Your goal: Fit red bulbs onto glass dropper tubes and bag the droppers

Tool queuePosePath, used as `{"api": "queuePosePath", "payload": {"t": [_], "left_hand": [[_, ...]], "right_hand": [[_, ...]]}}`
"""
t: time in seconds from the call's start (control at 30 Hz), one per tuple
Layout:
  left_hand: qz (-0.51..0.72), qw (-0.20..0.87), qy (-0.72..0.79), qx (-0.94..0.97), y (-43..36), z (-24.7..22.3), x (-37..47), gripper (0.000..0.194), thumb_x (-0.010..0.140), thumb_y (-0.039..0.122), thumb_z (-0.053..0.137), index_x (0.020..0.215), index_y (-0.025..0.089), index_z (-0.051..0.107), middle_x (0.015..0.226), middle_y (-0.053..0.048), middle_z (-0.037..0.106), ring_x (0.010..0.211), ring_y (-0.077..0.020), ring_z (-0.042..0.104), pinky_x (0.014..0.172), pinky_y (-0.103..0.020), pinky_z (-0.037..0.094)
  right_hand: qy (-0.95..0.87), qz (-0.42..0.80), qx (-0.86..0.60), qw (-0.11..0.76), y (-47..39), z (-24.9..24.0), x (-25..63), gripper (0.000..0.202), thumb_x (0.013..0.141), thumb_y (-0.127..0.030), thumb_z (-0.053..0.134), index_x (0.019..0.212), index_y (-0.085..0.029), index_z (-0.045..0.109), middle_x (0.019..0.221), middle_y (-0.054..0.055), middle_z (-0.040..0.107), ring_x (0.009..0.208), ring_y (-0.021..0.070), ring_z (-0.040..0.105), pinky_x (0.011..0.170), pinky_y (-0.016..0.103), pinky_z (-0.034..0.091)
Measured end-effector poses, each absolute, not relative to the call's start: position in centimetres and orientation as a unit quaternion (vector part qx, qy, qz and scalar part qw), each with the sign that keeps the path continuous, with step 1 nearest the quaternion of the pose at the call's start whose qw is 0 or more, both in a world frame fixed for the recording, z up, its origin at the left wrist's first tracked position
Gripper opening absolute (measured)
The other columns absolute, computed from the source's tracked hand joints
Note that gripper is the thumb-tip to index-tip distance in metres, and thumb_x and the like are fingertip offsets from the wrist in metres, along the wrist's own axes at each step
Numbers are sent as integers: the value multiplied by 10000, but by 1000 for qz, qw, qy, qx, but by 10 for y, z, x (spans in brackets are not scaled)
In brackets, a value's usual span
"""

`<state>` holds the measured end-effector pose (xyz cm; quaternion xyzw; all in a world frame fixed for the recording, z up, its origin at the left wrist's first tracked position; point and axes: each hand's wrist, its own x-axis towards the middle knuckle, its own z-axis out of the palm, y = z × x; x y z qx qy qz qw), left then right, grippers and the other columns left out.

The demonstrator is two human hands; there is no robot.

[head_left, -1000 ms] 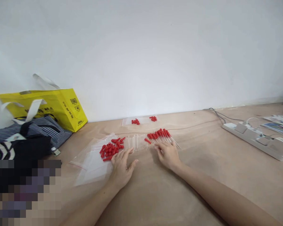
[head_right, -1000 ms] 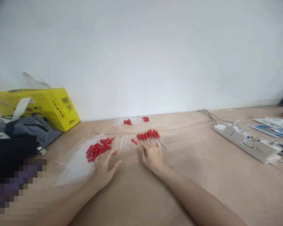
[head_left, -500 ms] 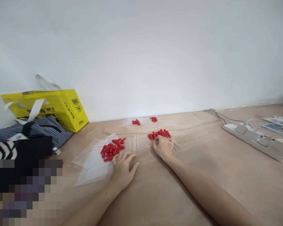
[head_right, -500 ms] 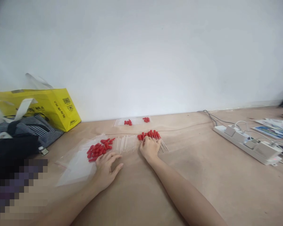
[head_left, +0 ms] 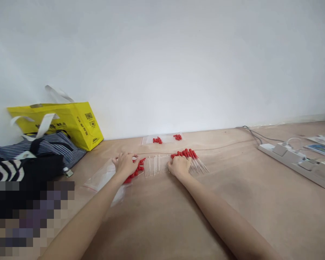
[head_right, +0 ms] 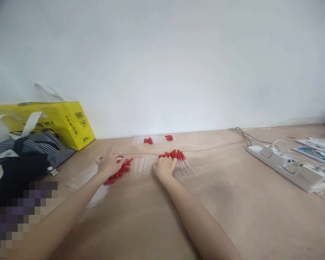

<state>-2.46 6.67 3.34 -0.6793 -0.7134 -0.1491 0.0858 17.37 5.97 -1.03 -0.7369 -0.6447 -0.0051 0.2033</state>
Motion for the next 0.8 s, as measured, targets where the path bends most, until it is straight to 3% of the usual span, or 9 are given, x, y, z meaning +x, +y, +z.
{"api": "queuePosePath", "payload": {"t": [0.37, 0.5, 0.63, 0.8], "left_hand": [[-76, 0, -718, -692, 117, 22, -23, 126, 644, 341, 610, 580, 244, 660, 708, -74, 682, 892, -323, 561, 785, -530, 325], [-88, 2, -719, -689, 120, 21, -20, 146, 647, 298, 597, 534, 216, 641, 709, -96, 673, 910, -340, 546, 764, -519, 344], [-143, 39, -710, -688, 106, 30, -18, 171, 735, 298, 509, 683, 199, 638, 919, -122, 649, 990, -342, 501, 781, -517, 334], [-211, 62, -637, -739, 54, 31, -6, 180, 819, 276, 415, 895, 210, 564, 975, -58, 629, 995, -225, 510, 880, -412, 298]], "right_hand": [[-649, 3, -734, 201, 58, -7, 175, 237, 743, -264, 468, 727, -128, 662, 776, 142, 653, 790, 243, 553, 756, 390, 221], [-663, -4, -713, 230, 48, -7, 180, 228, 762, -276, 451, 728, -155, 641, 823, 107, 646, 837, 231, 530, 752, 369, 226], [-703, -17, -645, 299, 32, -14, 190, 185, 784, -264, 447, 726, -162, 590, 787, 72, 627, 815, 206, 514, 730, 342, 231], [-776, 28, -520, 356, 14, -30, 215, 137, 820, -178, 400, 765, -158, 523, 785, 48, 592, 728, 161, 503, 683, 295, 286]]}}
